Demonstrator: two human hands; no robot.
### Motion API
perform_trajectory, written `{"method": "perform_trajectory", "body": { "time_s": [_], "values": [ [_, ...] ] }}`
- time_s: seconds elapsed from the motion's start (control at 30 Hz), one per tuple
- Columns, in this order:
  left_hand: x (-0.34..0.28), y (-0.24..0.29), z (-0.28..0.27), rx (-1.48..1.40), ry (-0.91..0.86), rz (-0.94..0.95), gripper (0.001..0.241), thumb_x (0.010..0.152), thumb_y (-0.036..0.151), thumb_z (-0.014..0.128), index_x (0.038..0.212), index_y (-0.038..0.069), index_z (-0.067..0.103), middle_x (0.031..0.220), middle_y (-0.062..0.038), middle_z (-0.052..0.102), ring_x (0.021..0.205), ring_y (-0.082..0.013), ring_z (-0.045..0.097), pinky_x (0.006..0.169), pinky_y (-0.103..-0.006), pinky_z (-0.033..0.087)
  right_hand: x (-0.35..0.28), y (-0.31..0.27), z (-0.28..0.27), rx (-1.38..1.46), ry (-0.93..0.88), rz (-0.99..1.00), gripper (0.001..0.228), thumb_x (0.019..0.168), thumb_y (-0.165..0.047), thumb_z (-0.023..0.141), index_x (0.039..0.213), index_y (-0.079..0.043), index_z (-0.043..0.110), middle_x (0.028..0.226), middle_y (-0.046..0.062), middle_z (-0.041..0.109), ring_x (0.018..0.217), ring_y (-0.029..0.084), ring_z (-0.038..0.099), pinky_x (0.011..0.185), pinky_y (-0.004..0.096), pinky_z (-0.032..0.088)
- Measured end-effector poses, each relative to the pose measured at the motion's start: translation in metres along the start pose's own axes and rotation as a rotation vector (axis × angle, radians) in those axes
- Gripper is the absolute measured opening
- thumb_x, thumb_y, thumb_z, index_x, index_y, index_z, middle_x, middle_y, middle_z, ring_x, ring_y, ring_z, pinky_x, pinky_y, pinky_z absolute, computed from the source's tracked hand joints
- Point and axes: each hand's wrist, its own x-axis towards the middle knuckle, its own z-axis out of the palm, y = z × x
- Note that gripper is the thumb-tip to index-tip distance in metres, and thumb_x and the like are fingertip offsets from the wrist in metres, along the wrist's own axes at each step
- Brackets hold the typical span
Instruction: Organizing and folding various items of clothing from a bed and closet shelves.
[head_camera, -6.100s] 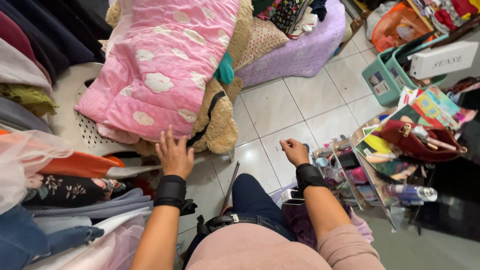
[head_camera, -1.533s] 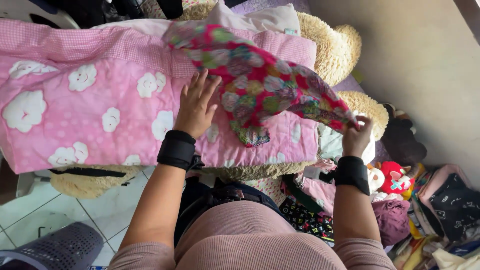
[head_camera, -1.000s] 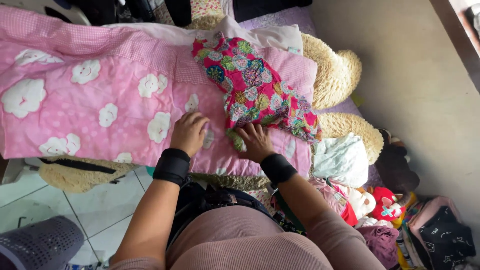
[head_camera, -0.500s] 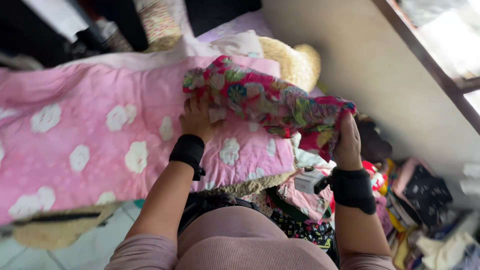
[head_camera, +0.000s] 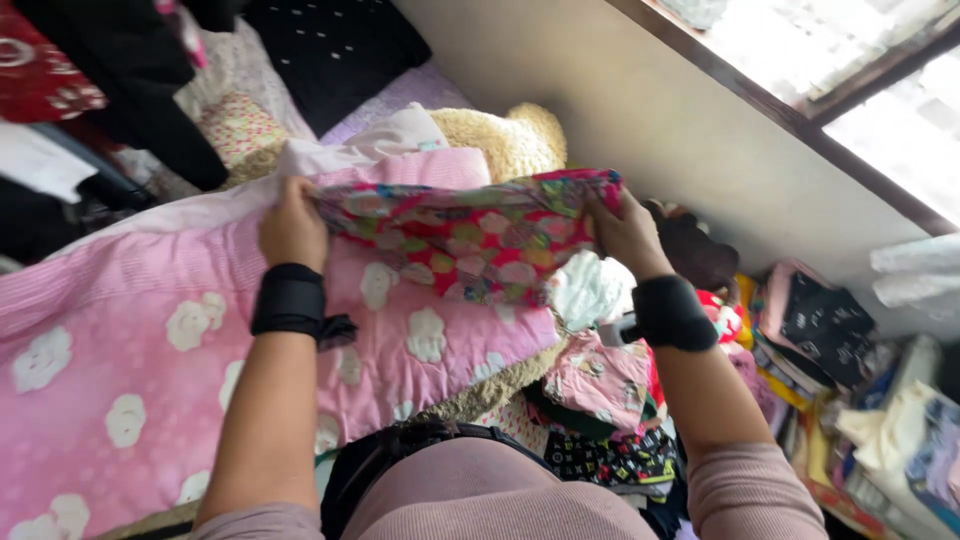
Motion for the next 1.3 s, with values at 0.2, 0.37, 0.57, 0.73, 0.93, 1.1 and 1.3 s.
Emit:
{"method": "perform_trajectory", "body": {
  "time_s": [0.2,0.37,0.57,0.73,0.93,1.1,1.3],
  "values": [
    [0.016,-0.028,-0.171,0.143,0.522,0.136,0.005,0.109,0.013,0.062,0.109,0.011,0.066,0.093,-0.016,0.071,0.085,-0.0426,0.066,0.072,-0.0547,0.048,0.101,-0.104,0.111,-0.42,-0.123,-0.015,0.05,0.113,-0.056,0.053,0.112,-0.009,0.072,0.08,0.016,0.069,0.076,0.029,0.07,0.073,0.042,0.053],
    [-0.052,-0.008,-0.263,0.0,0.617,0.321,0.014,0.117,0.005,0.052,0.117,-0.001,0.065,0.107,-0.019,0.069,0.099,-0.0373,0.067,0.086,-0.0441,0.052,0.147,-0.161,0.156,0.733,-0.37,-0.134,0.035,0.112,-0.037,0.045,0.129,-0.008,0.054,0.103,0.016,0.067,0.083,0.03,0.068,0.065,0.045,0.06],
    [-0.097,0.048,-0.186,-0.344,0.125,0.601,0.017,0.096,-0.001,0.059,0.111,0.004,0.065,0.099,-0.012,0.069,0.09,-0.0323,0.068,0.082,-0.042,0.054,0.123,-0.106,0.158,1.248,-0.546,0.087,0.06,0.113,-0.046,0.027,0.15,-0.002,0.043,0.135,0.015,0.068,0.117,0.029,0.073,0.1,0.049,0.058],
    [-0.123,0.114,-0.056,-0.419,-0.335,0.678,0.023,0.095,0.011,0.061,0.116,0.015,0.069,0.096,-0.009,0.074,0.092,-0.028,0.072,0.084,-0.0434,0.056,0.004,0.053,0.172,0.966,-0.937,0.355,0.086,0.103,-0.067,0.027,0.16,-0.003,0.035,0.149,0.008,0.062,0.134,0.021,0.059,0.116,0.035,0.041],
    [-0.139,0.091,0.029,-0.407,-0.562,0.687,0.038,0.091,0.03,0.071,0.125,0.015,0.065,0.111,-0.008,0.074,0.103,-0.0291,0.069,0.093,-0.0465,0.052,-0.094,0.105,0.121,0.891,-0.806,0.799,0.066,0.095,-0.04,0.055,0.146,0.002,0.049,0.123,0.01,0.072,0.105,0.024,0.069,0.091,0.043,0.053],
    [-0.117,0.028,0.019,0.213,-0.405,0.461,0.087,0.065,0.041,0.082,0.144,0.024,0.05,0.15,-0.015,0.048,0.137,-0.0412,0.046,0.097,-0.0634,0.04,-0.124,0.087,0.059,0.783,-0.646,0.494,0.045,0.101,-0.008,0.072,0.14,0.009,0.059,0.126,0.015,0.068,0.107,0.022,0.065,0.094,0.038,0.052],
    [-0.117,-0.034,0.035,0.288,-0.295,0.179,0.066,0.08,0.028,0.077,0.141,0.02,0.054,0.13,-0.013,0.058,0.128,-0.0365,0.05,0.1,-0.0624,0.04,-0.143,-0.016,-0.046,0.907,-0.133,0.163,0.066,0.08,-0.003,0.073,0.143,0.002,0.054,0.129,0.013,0.068,0.116,0.024,0.068,0.101,0.039,0.055]
  ]
}}
